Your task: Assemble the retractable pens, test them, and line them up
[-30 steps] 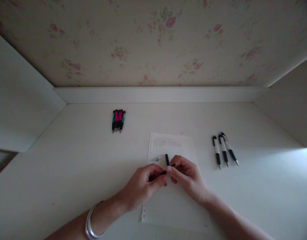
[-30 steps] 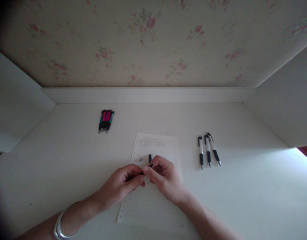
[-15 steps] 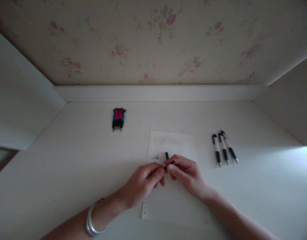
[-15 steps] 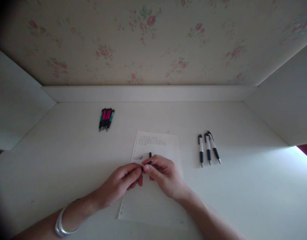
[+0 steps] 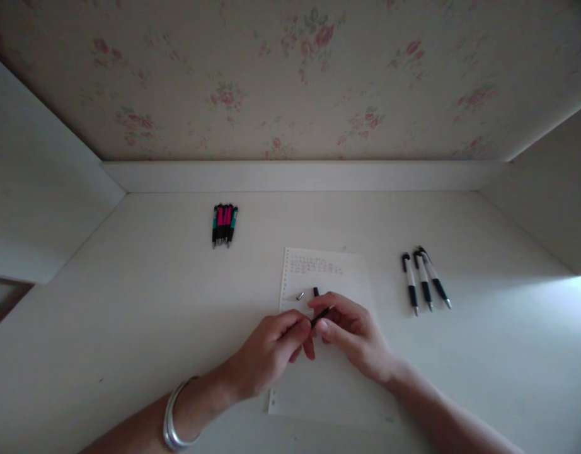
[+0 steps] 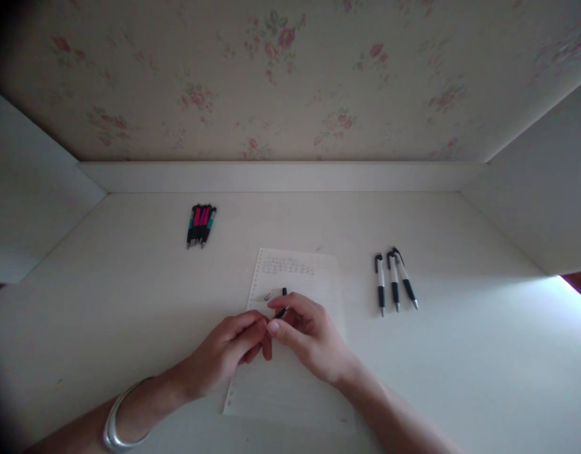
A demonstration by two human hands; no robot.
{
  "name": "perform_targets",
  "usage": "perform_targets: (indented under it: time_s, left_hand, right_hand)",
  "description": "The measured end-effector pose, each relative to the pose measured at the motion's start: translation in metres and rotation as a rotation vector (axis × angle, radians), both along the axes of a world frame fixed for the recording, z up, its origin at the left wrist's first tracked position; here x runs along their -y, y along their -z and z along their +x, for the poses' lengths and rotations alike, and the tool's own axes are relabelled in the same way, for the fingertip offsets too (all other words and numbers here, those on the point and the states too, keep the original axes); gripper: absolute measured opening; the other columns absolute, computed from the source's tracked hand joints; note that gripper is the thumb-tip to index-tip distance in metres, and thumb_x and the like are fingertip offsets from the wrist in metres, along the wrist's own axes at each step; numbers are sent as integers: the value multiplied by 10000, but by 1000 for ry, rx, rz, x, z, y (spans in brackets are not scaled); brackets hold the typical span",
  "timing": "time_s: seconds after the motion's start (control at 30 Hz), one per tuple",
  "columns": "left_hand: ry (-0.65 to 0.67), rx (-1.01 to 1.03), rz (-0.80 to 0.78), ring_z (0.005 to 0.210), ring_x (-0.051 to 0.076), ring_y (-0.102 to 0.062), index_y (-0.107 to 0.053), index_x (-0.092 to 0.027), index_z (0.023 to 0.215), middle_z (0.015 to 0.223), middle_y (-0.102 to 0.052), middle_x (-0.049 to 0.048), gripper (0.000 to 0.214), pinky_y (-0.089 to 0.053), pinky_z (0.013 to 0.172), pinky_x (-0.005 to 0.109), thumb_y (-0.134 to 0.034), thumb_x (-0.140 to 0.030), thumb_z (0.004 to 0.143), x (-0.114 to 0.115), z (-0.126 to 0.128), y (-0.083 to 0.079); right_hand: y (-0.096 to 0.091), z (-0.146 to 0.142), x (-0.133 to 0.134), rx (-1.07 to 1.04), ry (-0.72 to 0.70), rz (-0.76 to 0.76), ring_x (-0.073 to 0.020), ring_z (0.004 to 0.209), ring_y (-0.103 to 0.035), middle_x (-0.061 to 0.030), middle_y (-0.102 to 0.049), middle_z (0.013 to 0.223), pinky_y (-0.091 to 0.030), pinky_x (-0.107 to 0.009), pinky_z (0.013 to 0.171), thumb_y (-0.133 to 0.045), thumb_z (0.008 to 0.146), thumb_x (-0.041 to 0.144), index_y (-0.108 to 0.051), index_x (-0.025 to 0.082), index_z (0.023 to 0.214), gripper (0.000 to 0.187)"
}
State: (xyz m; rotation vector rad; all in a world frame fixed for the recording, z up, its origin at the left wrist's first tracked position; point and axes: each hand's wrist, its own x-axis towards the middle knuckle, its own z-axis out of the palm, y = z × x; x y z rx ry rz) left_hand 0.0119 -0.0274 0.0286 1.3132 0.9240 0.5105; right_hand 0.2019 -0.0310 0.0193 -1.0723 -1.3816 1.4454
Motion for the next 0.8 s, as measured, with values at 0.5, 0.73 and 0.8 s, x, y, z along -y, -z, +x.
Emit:
perform_targets:
  time_s: [0.5,0.73,0.8]
  left_hand:
    - [1,-22,5,594,117,-435,-631,-160,781,628,-492,-19,465,-334,578,255,-397,-482,1021,0,-1,0]
    - [22,28,-33,618,112,-453,-597,-168,1042,761,-609,-5,339,-334,563,243,-560,-492,953,1,0,1]
    - [12,38,-31,611,107,-451,-579,-166,1003,754,-609,-10,321,-335,563,239,-570,-482,950,1,0,0]
  right_hand:
    - [0,1,-1,-145,-77,17,-131,598,-631,-2,-640,771,-489,-263,563,-671,906,394,-704,228,1081,243]
    - [7,2,-2,-20,-1,-1,-119,554,-594,16,-612,623,-459,-233,512,-724,865,381,-652,180,712,263]
    - [9,1,-2,-128,-67,-35,-138,577,-638,9,-639,675,-495,-251,528,-723,865,393,-656,185,825,222]
